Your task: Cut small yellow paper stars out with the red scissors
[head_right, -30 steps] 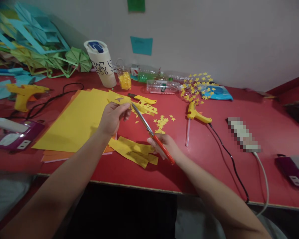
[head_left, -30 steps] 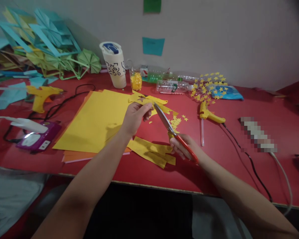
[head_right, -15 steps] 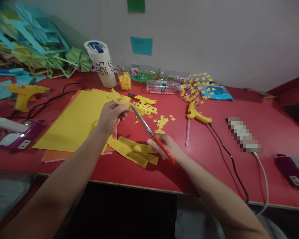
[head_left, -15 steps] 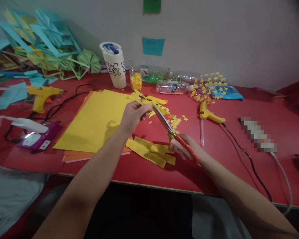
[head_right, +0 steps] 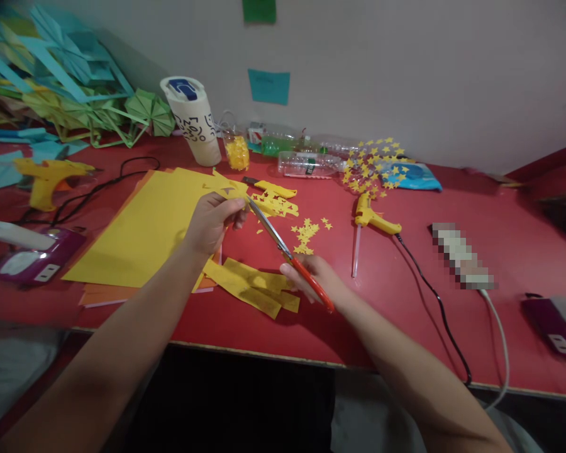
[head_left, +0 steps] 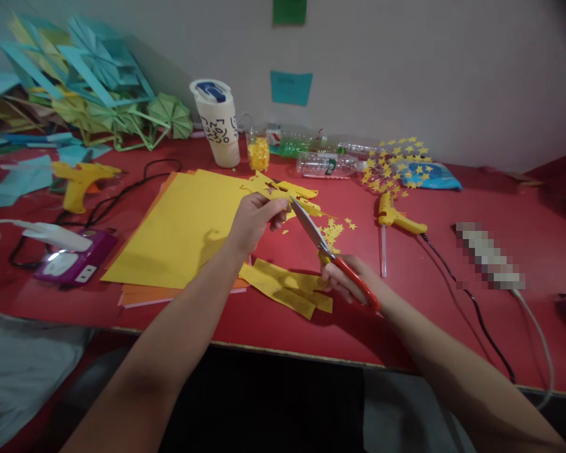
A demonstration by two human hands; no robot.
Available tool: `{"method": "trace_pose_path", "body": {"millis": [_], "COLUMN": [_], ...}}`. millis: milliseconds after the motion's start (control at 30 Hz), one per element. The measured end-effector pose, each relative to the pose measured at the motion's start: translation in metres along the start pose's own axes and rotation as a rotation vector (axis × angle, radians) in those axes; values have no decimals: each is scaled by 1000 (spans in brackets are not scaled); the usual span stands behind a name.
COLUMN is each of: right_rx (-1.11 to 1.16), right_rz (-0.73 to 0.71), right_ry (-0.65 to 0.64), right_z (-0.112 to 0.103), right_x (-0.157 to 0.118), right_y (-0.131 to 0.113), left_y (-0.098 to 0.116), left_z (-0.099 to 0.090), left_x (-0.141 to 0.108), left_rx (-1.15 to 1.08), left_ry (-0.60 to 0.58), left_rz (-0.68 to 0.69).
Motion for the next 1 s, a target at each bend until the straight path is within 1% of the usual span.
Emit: {"method": "trace_pose_path", "body": {"millis": [233,567,833,1000], "right_rx": [6,8,38,40], "right_rz": [40,25,60,43], "right_ry": [21,24,45,29], "right_z": [0,1,0,1], "right_x": [1,1,0,0], "right_y": [-1,-1,0,-2], "left_y": [2,-1,-1,0], "left_z": [0,-1,-2,-1], "left_x": [0,0,0,0], "left_rx": [-6,-3,20,28], "left_ry": [16,3,9,15], "left_rz": [-15,11,-1,-21]}}
Point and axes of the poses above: each hand's wrist, its own x-axis towards the middle knuckle, its own z-axis out of the palm, y = z × x, the point moved 6 cm from there along x, towards the middle knuckle, and after that the axes turned 12 degrees about x, right-handed, at the moved point
